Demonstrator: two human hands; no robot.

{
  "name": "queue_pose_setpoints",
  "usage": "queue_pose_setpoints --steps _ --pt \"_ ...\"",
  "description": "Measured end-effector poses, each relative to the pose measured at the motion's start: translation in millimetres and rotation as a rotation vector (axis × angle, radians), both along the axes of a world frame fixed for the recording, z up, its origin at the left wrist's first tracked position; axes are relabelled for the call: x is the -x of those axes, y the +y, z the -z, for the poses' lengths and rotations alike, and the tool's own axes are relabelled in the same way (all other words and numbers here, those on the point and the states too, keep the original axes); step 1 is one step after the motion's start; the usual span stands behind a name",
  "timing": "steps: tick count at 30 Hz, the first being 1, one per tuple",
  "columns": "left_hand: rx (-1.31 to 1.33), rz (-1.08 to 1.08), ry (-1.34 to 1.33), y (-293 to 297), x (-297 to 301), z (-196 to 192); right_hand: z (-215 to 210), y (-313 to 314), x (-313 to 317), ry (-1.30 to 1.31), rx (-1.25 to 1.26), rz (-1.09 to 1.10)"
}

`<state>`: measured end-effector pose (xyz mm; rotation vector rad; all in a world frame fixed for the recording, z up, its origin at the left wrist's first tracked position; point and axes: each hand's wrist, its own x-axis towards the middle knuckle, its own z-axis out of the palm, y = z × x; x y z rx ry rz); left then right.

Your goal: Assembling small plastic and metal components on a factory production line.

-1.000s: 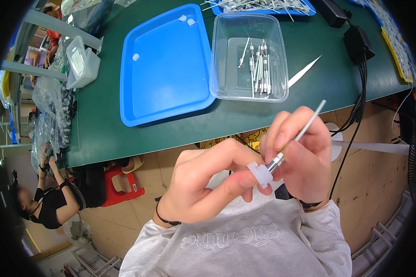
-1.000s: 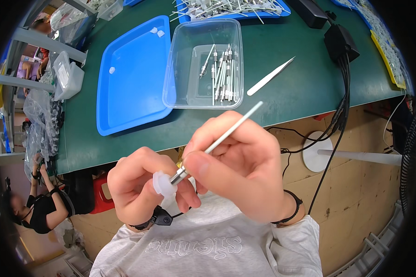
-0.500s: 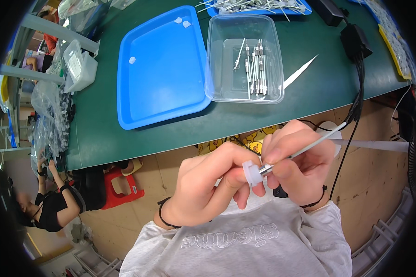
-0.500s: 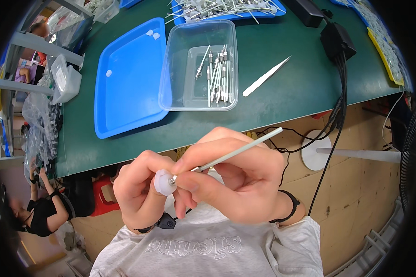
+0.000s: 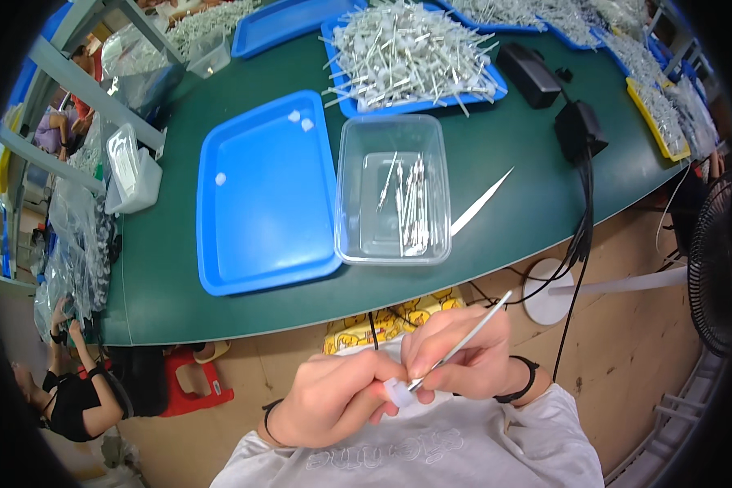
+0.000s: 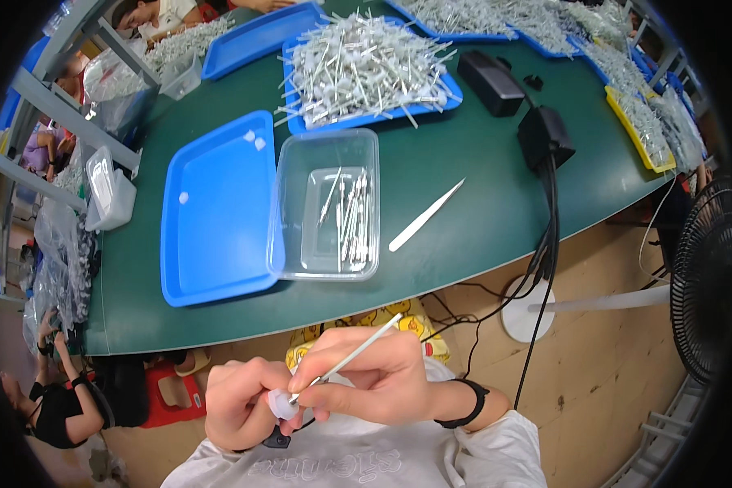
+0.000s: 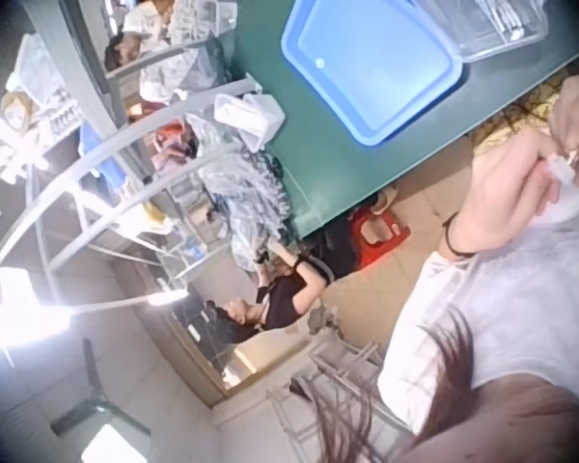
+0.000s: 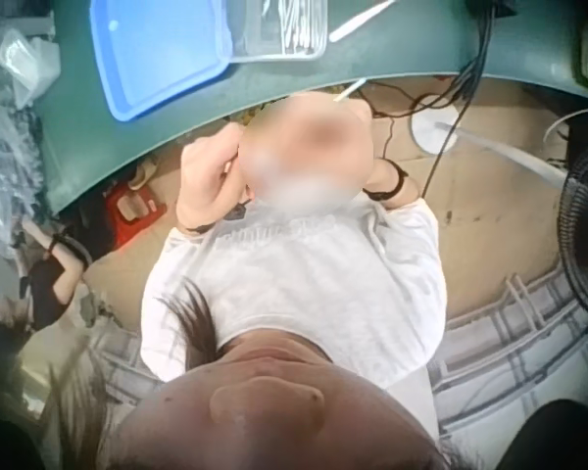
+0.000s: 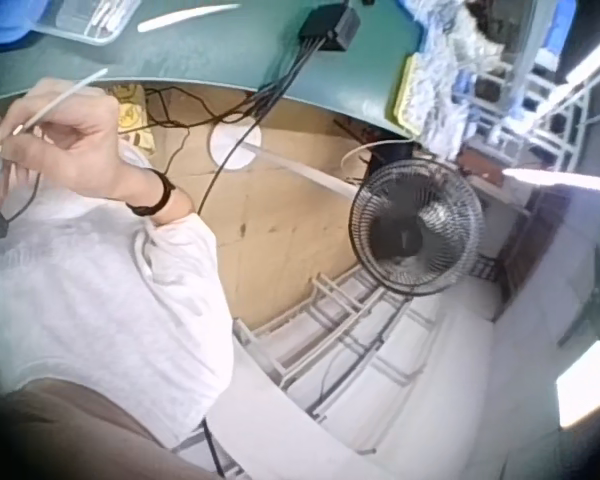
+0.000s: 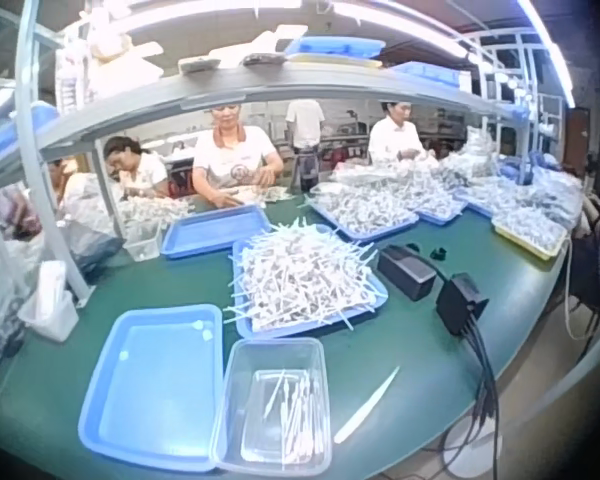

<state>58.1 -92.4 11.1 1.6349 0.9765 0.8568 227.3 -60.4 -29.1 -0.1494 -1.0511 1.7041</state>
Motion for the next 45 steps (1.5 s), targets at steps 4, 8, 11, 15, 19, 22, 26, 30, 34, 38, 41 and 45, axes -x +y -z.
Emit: queue_pose_setpoints --steps 4,8,11,15,19,22,26,30,34,38,41,45 --pt "-0.191 -0.127 0.151 2 -1 -1 -15 6 -4 -0.229 0.018 -0.001" --pt "-0.264 -0.308 0.451 18 7 4 -25 40 -7 -0.487 0.065 0.018" --pt "-0.276 -0.376 0.517 32 20 5 -32 85 -24 -0.627 0.019 0.264" --pt "-0.321 -0.495 0.643 36 46 -11 -30 155 -52 -0.9 -0.211 0.488" --pt "-0.344 -0.512 0.664 46 70 -18 -35 180 -67 -1.178 -0.291 0.431" --pt "-0.317 -0.472 0.681 56 78 -22 -36 178 -69 -1.43 -0.374 0.418" --pt "-0.287 -0.382 0.689 84 93 -15 -29 145 -60 -1.469 -0.701 0.596" --pt "-0.24 -0.385 0.873 131 124 22 -34 121 -27 -1.399 -0.955 0.577" --pt "-0.339 -0.447 1.144 159 149 67 -27 122 -7 -1.432 -0.875 0.288" --pt "-0.377 -0.47 1.237 170 148 74 -19 149 0 -1.528 -0.863 0.157" --pt "-0.428 -0.532 1.256 174 145 79 -31 167 6 -1.728 -0.919 -0.132" --pt "-0.433 -0.529 1.259 182 166 89 -45 161 29 -2.093 -0.86 -0.337"
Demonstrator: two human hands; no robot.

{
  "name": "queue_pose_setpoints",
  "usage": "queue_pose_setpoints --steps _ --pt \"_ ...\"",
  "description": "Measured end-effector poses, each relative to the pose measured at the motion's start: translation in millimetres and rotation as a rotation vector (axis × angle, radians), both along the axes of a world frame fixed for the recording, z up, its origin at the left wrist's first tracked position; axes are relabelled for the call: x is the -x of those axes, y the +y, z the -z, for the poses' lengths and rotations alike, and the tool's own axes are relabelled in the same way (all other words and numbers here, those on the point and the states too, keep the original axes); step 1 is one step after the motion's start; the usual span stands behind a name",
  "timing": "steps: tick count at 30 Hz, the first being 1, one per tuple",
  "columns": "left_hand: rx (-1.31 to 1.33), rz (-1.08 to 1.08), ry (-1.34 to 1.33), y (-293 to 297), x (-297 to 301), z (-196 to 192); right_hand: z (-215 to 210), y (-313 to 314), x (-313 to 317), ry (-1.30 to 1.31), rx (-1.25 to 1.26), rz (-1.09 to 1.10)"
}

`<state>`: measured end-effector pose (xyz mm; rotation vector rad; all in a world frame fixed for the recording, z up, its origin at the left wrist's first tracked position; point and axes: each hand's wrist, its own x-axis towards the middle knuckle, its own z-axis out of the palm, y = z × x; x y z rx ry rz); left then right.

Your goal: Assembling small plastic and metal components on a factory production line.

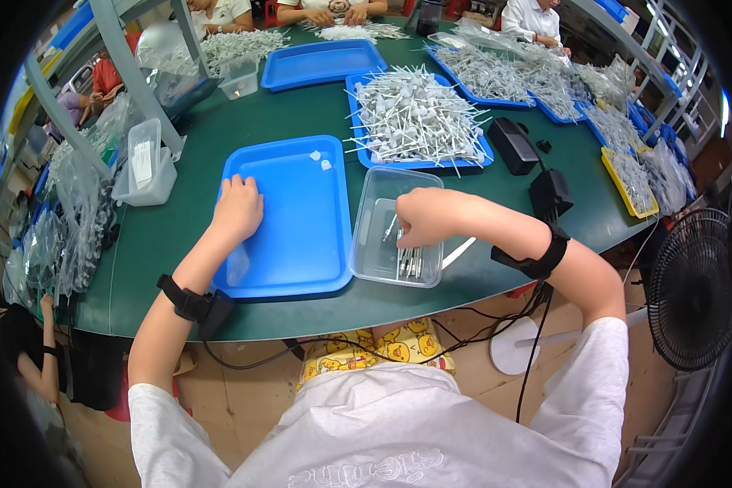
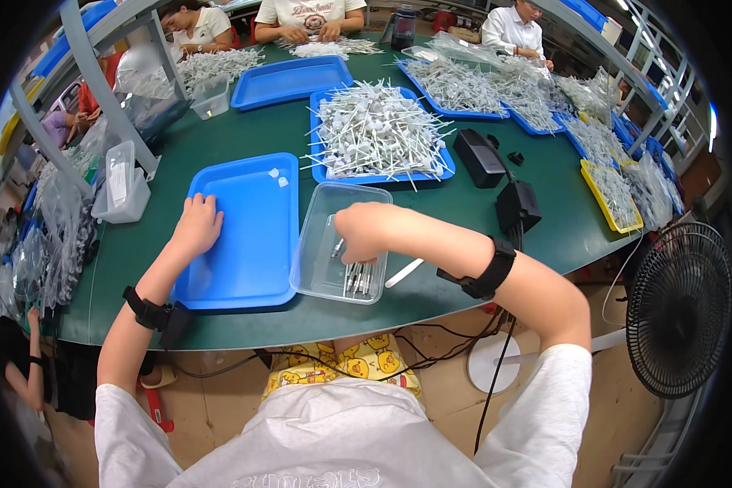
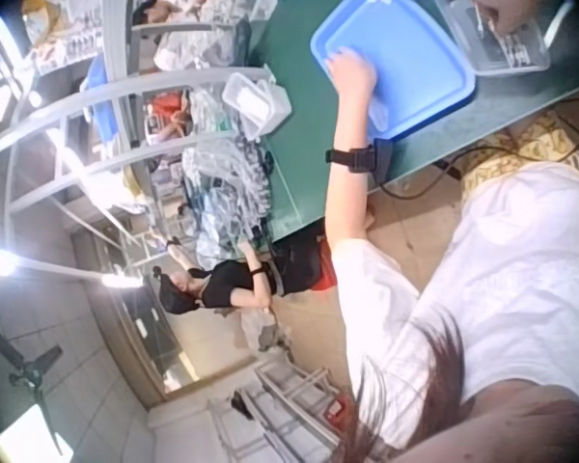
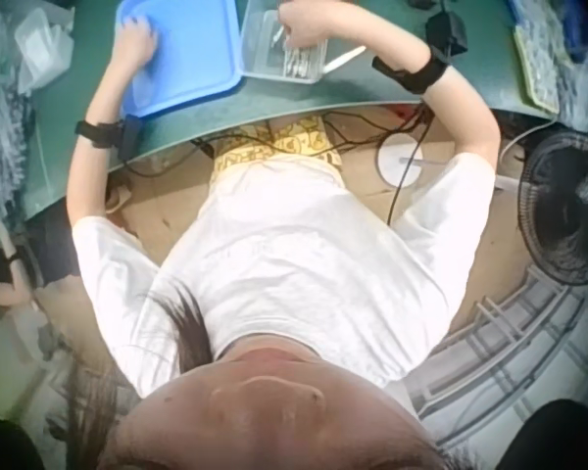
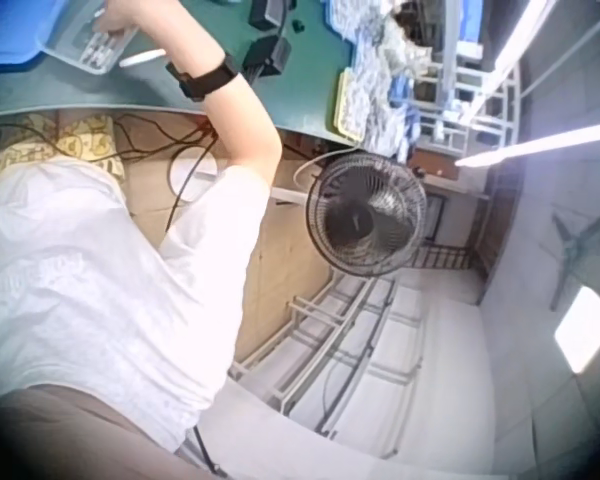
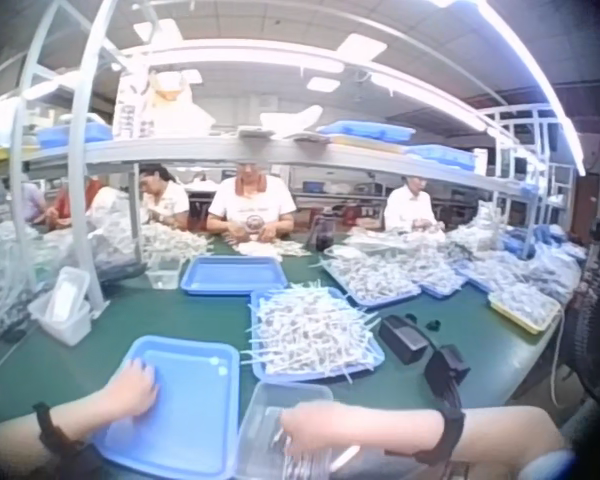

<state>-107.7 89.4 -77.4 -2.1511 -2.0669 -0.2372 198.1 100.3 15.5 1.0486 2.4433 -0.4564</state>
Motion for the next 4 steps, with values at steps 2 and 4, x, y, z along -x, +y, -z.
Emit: queue_pose_setpoints --steps 2,4 --pt "-0.002 0.0 0.009 3 9 3 0 -6 10 -0.163 -0.04 0.049" --pt "0.034 -0.022 0.007 3 12 3 11 -8 14 -0.194 0.01 0.064"
